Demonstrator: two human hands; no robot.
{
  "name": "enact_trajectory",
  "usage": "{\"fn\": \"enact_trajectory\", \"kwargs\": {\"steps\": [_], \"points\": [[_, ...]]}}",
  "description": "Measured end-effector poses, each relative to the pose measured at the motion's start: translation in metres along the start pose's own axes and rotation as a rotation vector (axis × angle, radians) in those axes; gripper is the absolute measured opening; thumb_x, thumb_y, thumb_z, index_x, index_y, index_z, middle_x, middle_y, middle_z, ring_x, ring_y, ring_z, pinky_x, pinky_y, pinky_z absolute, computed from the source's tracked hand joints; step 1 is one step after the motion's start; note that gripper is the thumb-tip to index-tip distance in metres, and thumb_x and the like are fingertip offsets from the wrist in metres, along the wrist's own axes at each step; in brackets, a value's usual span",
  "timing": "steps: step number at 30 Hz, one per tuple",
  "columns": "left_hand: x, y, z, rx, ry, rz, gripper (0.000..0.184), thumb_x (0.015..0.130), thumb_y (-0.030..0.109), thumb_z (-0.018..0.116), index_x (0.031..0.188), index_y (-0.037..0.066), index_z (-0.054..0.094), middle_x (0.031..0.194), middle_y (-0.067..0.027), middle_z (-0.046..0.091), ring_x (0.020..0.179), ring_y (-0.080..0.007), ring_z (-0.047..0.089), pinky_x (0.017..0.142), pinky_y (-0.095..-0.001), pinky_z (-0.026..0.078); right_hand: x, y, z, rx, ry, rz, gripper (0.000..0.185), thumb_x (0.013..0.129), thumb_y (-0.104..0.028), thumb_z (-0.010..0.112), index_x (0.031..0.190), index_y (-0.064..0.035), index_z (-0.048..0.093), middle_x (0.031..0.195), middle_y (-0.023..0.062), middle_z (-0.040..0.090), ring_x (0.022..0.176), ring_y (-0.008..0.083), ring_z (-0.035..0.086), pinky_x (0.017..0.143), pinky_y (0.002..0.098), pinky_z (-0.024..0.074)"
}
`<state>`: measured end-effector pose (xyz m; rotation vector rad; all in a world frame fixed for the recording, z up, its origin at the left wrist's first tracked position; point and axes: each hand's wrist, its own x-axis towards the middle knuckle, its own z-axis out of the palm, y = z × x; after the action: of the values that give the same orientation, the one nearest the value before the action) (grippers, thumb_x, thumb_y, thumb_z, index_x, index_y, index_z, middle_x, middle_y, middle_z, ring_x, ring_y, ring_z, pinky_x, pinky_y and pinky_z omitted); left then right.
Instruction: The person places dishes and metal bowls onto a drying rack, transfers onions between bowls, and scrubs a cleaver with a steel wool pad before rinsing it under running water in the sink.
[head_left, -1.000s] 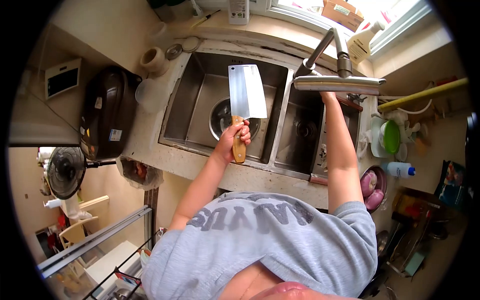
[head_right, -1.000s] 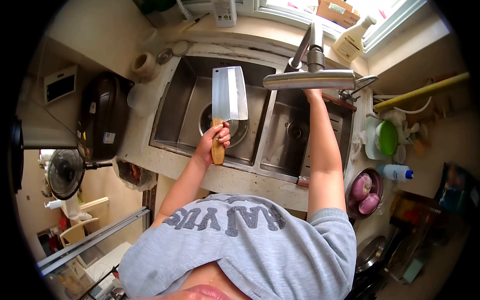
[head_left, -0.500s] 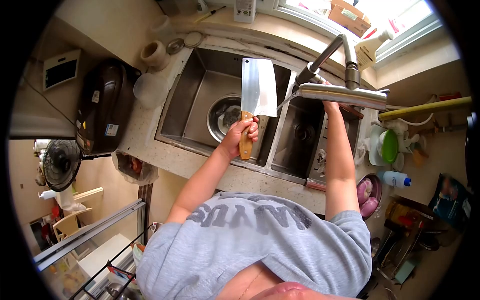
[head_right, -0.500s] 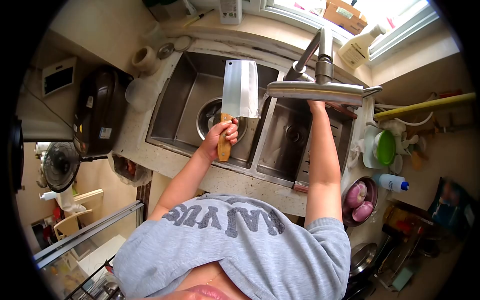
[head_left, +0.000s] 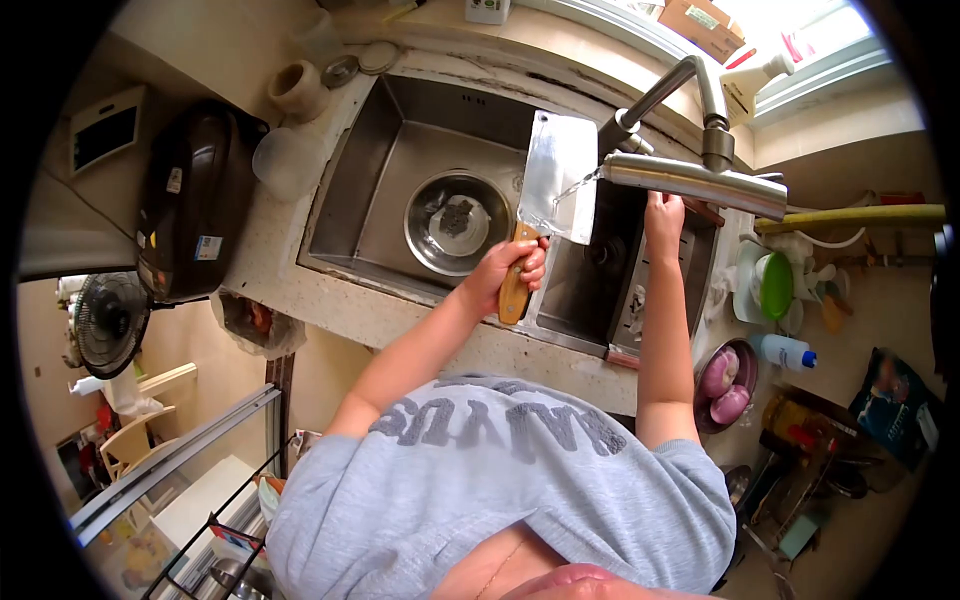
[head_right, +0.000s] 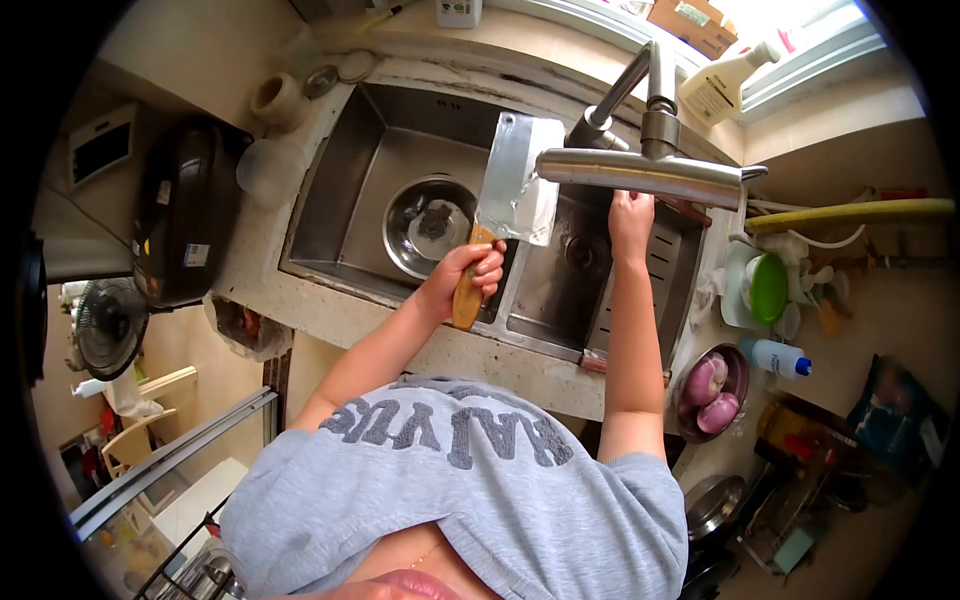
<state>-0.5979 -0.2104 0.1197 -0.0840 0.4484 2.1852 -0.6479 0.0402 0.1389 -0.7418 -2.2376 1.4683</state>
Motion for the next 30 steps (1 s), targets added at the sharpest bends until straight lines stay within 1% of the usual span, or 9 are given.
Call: {"fn": "enact_trajectory", "kwargs": {"steps": [4, 6, 8, 9, 13, 16, 22, 25, 30], "points": [[-0.003, 0.001, 0.005, 0.333, 0.176, 0.105, 0.018, 0.088, 0.016, 0.046, 0.099, 0.003, 0.043, 0.062, 0.0017, 0.042, 0.052, -0.0069, 0.040, 0.051, -0.0225, 0.039, -0.021, 0.005, -0.017, -0.010, 0.007, -0.225, 0.025, 0.088, -0.021, 0.050, 0.099, 0.0018, 0.055, 0.087, 0.0069, 0.058, 0.074, 0.0126, 0.051, 0.070, 0.0263, 0.0416], [-0.017, 0.002, 0.009, 0.622, 0.320, 0.139, 0.019, 0.086, 0.015, 0.049, 0.098, 0.003, 0.042, 0.064, -0.0024, 0.047, 0.053, -0.0112, 0.046, 0.050, -0.0266, 0.042, -0.054, -0.021, -0.022, 0.205, -0.198, -0.101, 0.023, 0.090, -0.022, 0.048, 0.099, -0.0022, 0.057, 0.084, 0.0041, 0.059, 0.071, 0.0093, 0.052, 0.066, 0.0222, 0.0415], [-0.030, 0.003, 0.016, 0.998, 0.499, 0.144, 0.022, 0.083, 0.014, 0.052, 0.099, 0.002, 0.042, 0.068, -0.0092, 0.054, 0.055, -0.0166, 0.053, 0.053, -0.0307, 0.045, -0.075, -0.033, -0.023, 0.208, -0.418, 0.087, 0.029, 0.093, -0.028, 0.043, 0.105, -0.0046, 0.056, 0.085, 0.0035, 0.062, 0.070, 0.0084, 0.056, 0.061, 0.0193, 0.0411], [-0.030, 0.005, 0.014, 1.453, 0.513, 0.387, 0.027, 0.079, 0.014, 0.056, 0.095, 0.000, 0.040, 0.069, -0.0176, 0.058, 0.057, -0.0284, 0.058, 0.054, -0.0380, 0.047, -0.081, -0.034, -0.018, 0.282, -0.511, 0.133, 0.031, 0.093, -0.029, 0.043, 0.107, -0.0042, 0.055, 0.087, 0.0045, 0.063, 0.072, 0.0092, 0.057, 0.063, 0.0202, 0.0425], [-0.035, 0.015, 0.040, 2.031, 0.629, 0.203, 0.028, 0.073, 0.015, 0.061, 0.088, 0.001, 0.041, 0.078, -0.0206, 0.060, 0.068, -0.0364, 0.059, 0.059, -0.0430, 0.048, -0.090, -0.043, 0.018, 0.570, -0.650, 0.333, 0.033, 0.091, -0.032, 0.047, 0.108, -0.0038, 0.053, 0.097, 0.0065, 0.061, 0.077, 0.0124, 0.059, 0.072, 0.0244, 0.0469], [-0.040, 0.010, 0.026, 2.205, 0.570, 0.287, 0.033, 0.072, 0.015, 0.062, 0.096, 0.001, 0.043, 0.078, -0.0166, 0.060, 0.068, -0.0331, 0.059, 0.057, -0.0410, 0.047, -0.075, -0.022, 0.032, 0.674, -0.586, 0.461, 0.025, 0.089, -0.027, 0.051, 0.101, -0.0052, 0.053, 0.093, 0.0055, 0.061, 0.078, 0.0128, 0.059, 0.070, 0.0248, 0.0474], [-0.063, -0.002, 0.011, 2.303, 0.465, 0.404, 0.045, 0.065, 0.012, 0.067, 0.102, 0.001, 0.044, 0.091, -0.0128, 0.059, 0.078, -0.0283, 0.059, 0.062, -0.0373, 0.048, -0.093, -0.003, 0.017, 0.689, -0.606, 0.465, 0.014, 0.087, -0.016, 0.053, 0.095, -0.0049, 0.052, 0.090, 0.0048, 0.061, 0.074, 0.0127, 0.060, 0.062, 0.0235, 0.0492], [-0.083, -0.003, 0.006, 2.349, 0.471, 0.469, 0.047, 0.066, 0.014, 0.067, 0.106, 0.001, 0.046, 0.079, -0.0092, 0.057, 0.073, -0.0255, 0.059, 0.060, -0.0357, 0.048, -0.106, -0.003, 0.019, 0.637, -0.665, 0.531, 0.018, 0.084, -0.015, 0.057, 0.096, -0.0032, 0.051, 0.094, 0.0074, 0.058, 0.079, 0.0153, 0.058, 0.069, 0.0286, 0.0492], [-0.114, 0.016, 0.007, 2.350, 0.647, 0.427, 0.046, 0.065, 0.012, 0.067, 0.106, 0.002, 0.047, 0.084, -0.0116, 0.060, 0.075, -0.0286, 0.059, 0.062, -0.0376, 0.048, -0.117, -0.026, 0.050, 0.643, -0.775, 0.555, 0.017, 0.084, -0.017, 0.059, 0.093, -0.0036, 0.053, 0.090, 0.0057, 0.059, 0.082, 0.0138, 0.057, 0.072, 0.0272, 0.0479]]}}
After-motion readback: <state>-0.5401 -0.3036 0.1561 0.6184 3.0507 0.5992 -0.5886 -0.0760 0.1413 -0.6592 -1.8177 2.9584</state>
